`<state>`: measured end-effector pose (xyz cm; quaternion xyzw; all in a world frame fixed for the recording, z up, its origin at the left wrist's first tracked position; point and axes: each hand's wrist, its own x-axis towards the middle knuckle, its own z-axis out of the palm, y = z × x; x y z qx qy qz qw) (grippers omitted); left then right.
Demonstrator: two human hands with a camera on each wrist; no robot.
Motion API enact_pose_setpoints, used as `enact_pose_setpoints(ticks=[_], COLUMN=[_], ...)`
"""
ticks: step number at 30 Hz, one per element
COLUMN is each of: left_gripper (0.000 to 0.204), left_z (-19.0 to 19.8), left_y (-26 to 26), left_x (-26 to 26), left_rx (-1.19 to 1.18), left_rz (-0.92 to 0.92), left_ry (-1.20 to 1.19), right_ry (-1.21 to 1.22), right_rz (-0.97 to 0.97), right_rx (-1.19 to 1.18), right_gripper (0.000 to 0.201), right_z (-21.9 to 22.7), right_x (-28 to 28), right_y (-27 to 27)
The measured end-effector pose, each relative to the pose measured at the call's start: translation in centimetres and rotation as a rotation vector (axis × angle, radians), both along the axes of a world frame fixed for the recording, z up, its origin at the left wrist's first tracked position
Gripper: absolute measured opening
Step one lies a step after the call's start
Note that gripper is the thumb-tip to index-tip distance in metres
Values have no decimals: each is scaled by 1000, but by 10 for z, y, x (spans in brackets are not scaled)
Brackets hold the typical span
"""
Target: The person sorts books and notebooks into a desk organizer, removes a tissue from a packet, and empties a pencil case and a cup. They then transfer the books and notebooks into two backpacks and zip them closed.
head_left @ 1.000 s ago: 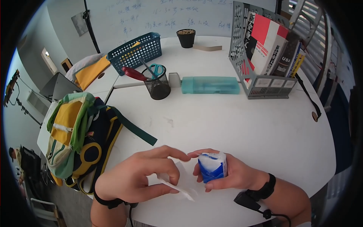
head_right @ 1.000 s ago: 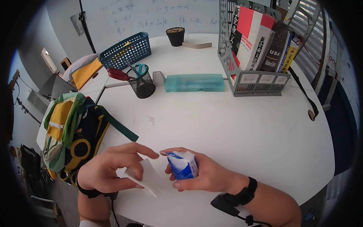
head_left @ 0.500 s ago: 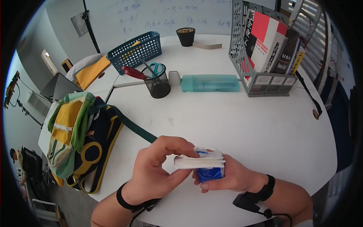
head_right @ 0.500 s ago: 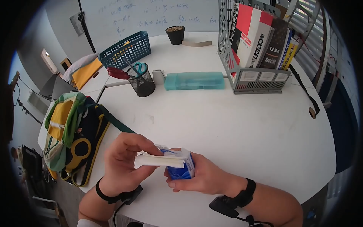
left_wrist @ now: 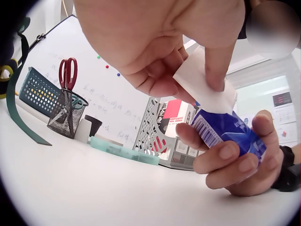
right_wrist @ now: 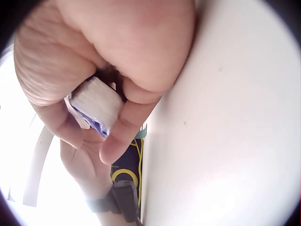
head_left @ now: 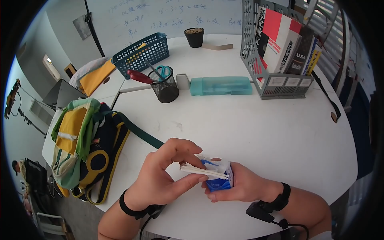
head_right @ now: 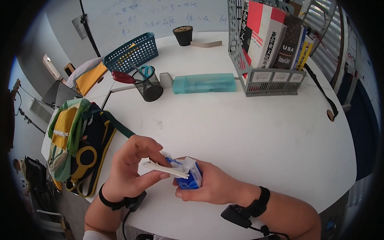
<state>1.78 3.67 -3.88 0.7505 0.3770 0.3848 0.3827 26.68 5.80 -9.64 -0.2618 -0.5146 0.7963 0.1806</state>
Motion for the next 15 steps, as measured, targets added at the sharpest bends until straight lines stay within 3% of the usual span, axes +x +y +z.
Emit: enact_pose_setpoints(ticks=[7, 9, 15], left_gripper=[31, 24, 24], left_z=[-3, 7, 13], left_y=[-4, -5, -5], left_x=[5, 4, 4], left_rx=[-32, 55, 86], left_rz=[118, 212, 192], left_ry=[2, 216, 249], right_ry=[-38, -33, -90], right_rz=[4, -1, 7], right_rx=[62, 38, 60], right_gripper=[70, 70, 69], right_z=[0, 1, 2], right_x=[-1, -2, -5], right_y=[-1, -2, -3])
